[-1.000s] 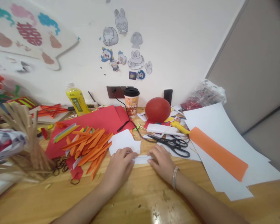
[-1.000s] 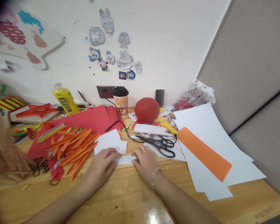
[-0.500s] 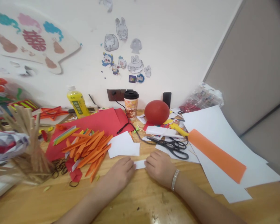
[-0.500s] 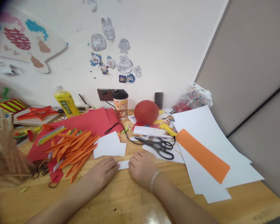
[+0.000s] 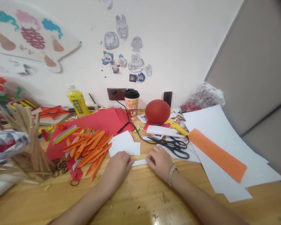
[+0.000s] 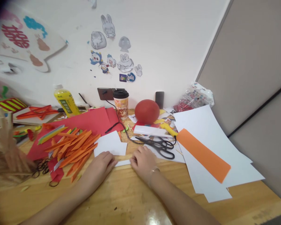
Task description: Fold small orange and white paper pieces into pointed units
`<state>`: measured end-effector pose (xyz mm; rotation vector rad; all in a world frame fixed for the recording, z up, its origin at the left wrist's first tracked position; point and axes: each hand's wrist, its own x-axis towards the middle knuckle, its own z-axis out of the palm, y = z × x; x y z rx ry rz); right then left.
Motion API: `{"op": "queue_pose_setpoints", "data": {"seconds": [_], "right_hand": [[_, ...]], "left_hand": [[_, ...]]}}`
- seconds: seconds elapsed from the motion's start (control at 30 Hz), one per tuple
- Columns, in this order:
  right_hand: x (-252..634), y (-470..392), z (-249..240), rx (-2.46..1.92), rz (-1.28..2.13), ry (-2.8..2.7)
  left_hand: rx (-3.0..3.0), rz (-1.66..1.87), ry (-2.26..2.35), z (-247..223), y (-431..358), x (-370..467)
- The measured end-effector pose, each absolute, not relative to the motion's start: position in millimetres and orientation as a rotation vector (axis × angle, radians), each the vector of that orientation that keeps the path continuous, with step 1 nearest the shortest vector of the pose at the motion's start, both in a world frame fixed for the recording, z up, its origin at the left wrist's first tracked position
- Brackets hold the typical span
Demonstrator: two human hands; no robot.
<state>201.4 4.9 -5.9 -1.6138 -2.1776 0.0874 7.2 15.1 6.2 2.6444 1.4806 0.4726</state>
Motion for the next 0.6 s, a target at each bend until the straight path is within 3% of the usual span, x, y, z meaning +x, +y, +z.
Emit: {"op": "queue_pose_setpoints", "data": {"seconds": [0.6], "right_hand": [[204.5, 3.1, -11.5, -1.592, 0.247, -2.144]], "left_hand": [[2.565, 0.483, 1.485, 2.9, 10.9, 6.7]]}}
